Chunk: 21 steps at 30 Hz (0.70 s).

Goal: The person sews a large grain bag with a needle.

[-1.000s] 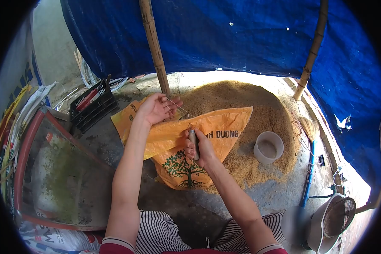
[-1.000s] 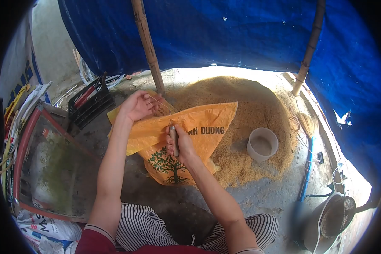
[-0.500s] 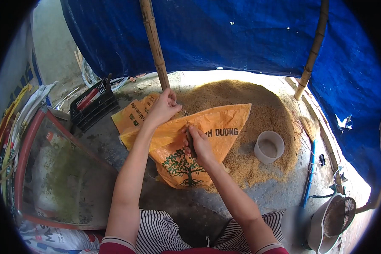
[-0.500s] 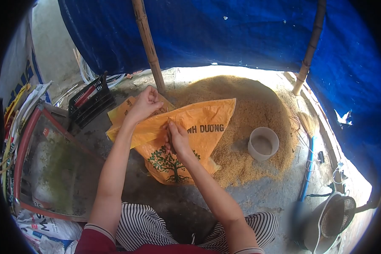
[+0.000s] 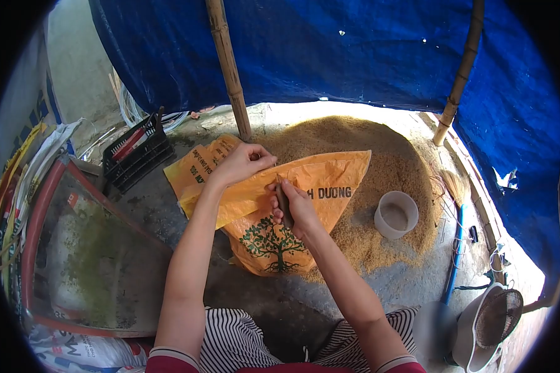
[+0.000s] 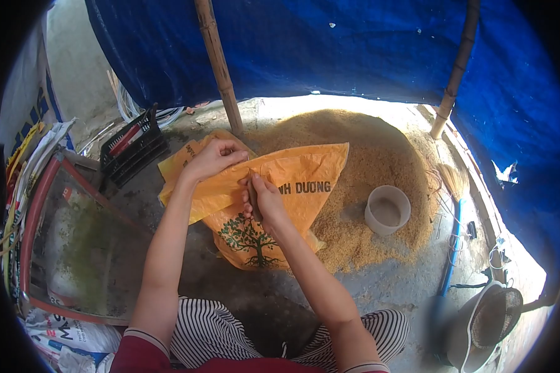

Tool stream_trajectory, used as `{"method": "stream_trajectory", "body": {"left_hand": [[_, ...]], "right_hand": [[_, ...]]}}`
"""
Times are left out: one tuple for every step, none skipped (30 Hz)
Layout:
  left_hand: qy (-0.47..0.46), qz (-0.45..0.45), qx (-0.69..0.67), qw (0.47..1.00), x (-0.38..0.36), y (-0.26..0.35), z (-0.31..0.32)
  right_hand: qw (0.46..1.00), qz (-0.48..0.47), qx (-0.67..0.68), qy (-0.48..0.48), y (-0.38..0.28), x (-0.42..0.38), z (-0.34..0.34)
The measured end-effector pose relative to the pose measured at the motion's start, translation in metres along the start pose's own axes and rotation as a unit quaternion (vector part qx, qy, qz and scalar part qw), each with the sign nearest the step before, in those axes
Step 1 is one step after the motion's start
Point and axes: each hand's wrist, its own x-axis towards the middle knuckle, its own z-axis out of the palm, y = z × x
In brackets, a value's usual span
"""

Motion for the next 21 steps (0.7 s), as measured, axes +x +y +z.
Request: {"method": "stream_trajectory", "body": {"left_hand": [[-0.017, 0.015, 0.026, 0.999, -0.001, 0.0, -0.001], [-0.034, 0.029, 0.052, 0.998, -0.002, 0.0, -0.003], [-0.034, 0.029, 0.052, 0.998, -0.004, 0.002, -0.004], [-0.041, 0.066, 0.089, 0.993, -0.008, 0.004, -0.005], [-0.047, 0.103, 0.125, 0.986, -0.011, 0.007, -0.005], [-0.048, 0.102, 0.125, 0.986, -0.014, 0.013, -0.004], [-0.019, 0.095, 0.166, 0.981, -0.015, 0.02, -0.001], [0.011, 0.089, 0.206, 0.974, -0.015, 0.024, 0.003], [0.01, 0.089, 0.206, 0.974, -0.015, 0.026, 0.006], [0.038, 0.11, 0.216, 0.97, -0.015, 0.027, 0.01], [0.065, 0.13, 0.225, 0.964, -0.016, 0.027, 0.012], [0.065, 0.13, 0.225, 0.963, -0.016, 0.028, 0.011], [0.048, 0.135, 0.199, 0.969, -0.017, 0.029, 0.008], [0.03, 0.141, 0.173, 0.974, -0.017, 0.03, 0.007], [0.03, 0.142, 0.173, 0.974, -0.017, 0.029, 0.006], [0.035, 0.137, 0.182, 0.973, -0.017, 0.027, 0.007], [0.04, 0.131, 0.19, 0.972, -0.018, 0.024, 0.007], [0.041, 0.13, 0.19, 0.972, -0.017, 0.02, 0.01], [0.066, 0.149, 0.196, 0.967, -0.016, 0.016, 0.013], [0.091, 0.167, 0.202, 0.961, -0.015, 0.013, 0.015], [0.091, 0.166, 0.203, 0.961, -0.015, 0.012, 0.015]], "right_hand": [[0.999, 0.021, 0.027, -0.006, -0.002, 0.0, 0.0], [0.999, 0.021, 0.027, -0.006, -0.001, 0.0, 0.0], [1.0, 0.008, 0.023, 0.003, -0.001, 0.0, 0.001], [1.0, -0.004, 0.019, 0.012, 0.0, 0.0, 0.002], [1.0, -0.004, 0.019, 0.012, -0.001, 0.0, 0.002], [1.0, -0.003, 0.022, 0.007, -0.004, -0.001, 0.003], [1.0, -0.003, 0.025, 0.003, -0.006, -0.001, 0.003], [1.0, -0.004, 0.025, 0.003, -0.007, -0.001, 0.002], [0.998, 0.011, 0.059, -0.006, -0.008, 0.0, 0.002], [0.995, 0.027, 0.092, -0.014, -0.008, 0.001, 0.002], [0.995, 0.027, 0.093, -0.014, -0.009, 0.003, -0.002], [0.97, 0.081, 0.211, -0.087, -0.011, 0.006, -0.009], [0.923, 0.133, 0.325, -0.158, -0.011, 0.009, -0.013], [0.923, 0.133, 0.325, -0.158, -0.01, 0.011, -0.016], [0.892, 0.159, 0.386, -0.173, -0.01, 0.012, -0.018], [0.856, 0.186, 0.445, -0.186, -0.01, 0.012, -0.019], [0.856, 0.186, 0.445, -0.186, -0.01, 0.011, -0.019], [0.841, 0.192, 0.473, -0.182, -0.01, 0.01, -0.018], [0.825, 0.198, 0.499, -0.178, -0.01, 0.01, -0.016], [0.824, 0.199, 0.5, -0.179, -0.01, 0.009, -0.014], [0.908, 0.146, 0.366, -0.143, -0.009, 0.008, -0.012]]}}
